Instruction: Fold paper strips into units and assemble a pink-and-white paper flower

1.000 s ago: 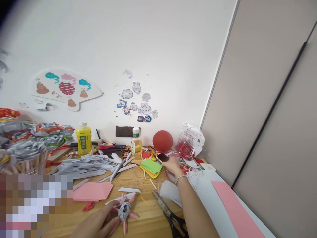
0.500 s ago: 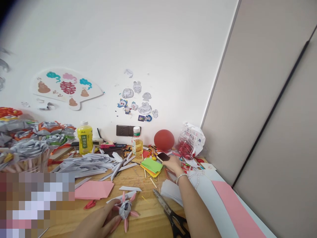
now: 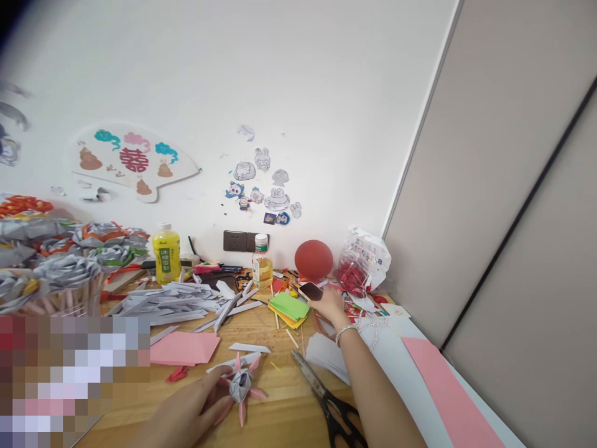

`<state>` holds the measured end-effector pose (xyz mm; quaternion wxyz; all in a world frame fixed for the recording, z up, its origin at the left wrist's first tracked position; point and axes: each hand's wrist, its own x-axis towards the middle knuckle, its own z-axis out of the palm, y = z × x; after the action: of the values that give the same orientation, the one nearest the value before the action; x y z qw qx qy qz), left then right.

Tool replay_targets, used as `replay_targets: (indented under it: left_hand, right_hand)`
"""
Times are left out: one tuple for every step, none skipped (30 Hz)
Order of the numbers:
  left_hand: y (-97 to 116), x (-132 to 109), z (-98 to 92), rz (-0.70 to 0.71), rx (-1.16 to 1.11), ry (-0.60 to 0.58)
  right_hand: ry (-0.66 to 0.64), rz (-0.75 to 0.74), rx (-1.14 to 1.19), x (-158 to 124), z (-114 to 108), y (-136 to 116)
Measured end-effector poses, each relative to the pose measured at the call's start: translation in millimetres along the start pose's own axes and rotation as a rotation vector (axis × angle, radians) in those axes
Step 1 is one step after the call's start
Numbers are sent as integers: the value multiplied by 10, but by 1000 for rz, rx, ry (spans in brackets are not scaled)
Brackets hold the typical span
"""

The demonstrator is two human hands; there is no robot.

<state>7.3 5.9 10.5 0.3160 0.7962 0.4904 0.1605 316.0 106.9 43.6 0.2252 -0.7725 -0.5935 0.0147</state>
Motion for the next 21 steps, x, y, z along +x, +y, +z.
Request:
replay_targets:
  left_hand:
    - [-1,1,-1,4,6,-3]
    - [1,1,-3,6,12,-4]
    - [4,1,-5,4,17,-5]
    - [8,-1,-7,4,19,-6]
    - [14,-5,-8,7,19,-7]
    - [22,-9,-8,12,17,-6]
    - [31,-16,-9,22,16,-5]
    - [42,-24,-10,30,18,-3]
    - [55,-34,-12,38,25,-2]
    - [70,-44,-15,45,35,-3]
    - [86,-55,-19,50,48,-5]
    - [102,-64,-23,52,62,-8]
    - [117,-72,-28,54,76,-7]
    - [132,-78,-34,57,88,-5]
    - [145,-81,-40,62,97,-1]
    - [156,-81,-46,65,101,3]
    - [166,-80,-52,65,101,6]
    - [174,-76,-57,58,98,6]
    - [180,-72,-60,49,94,11]
    - [183,-68,-58,44,88,26]
    - [182,-64,-51,51,85,56]
  right_hand:
    - [29,-32,18,-28,-20,-39]
    - [59,-70,42,-66,-39,-82]
    - [82,-110,71,-118,-57,-129]
    - [96,-150,103,-187,-71,-179]
    - [103,-190,137,-273,-81,-231]
    - [104,-227,171,-376,-85,-285]
    - [93,-266,205,-496,-82,-338]
    - [72,-306,238,-628,-72,-391]
    - [48,-341,268,-769,-54,-442]
    - [26,-373,294,-911,-30,-491]
    - [4,-402,315,-1048,0,-535]
    - [-32,-437,340,-1174,33,-573]
    - [-79,-480,388,-1283,67,-604]
    - [-106,-496,425,-1370,98,-625]
    - [-130,-507,445,-1431,122,-634]
    - [-141,-514,443,-1466,137,-631]
    - [-139,-507,420,-1474,141,-616]
    - [-123,-487,378,-1460,131,-588]
    - [-96,-456,327,-1428,111,-549]
    - [-64,-418,275,-1385,81,-503]
    - [-38,-378,230,-1338,47,-454]
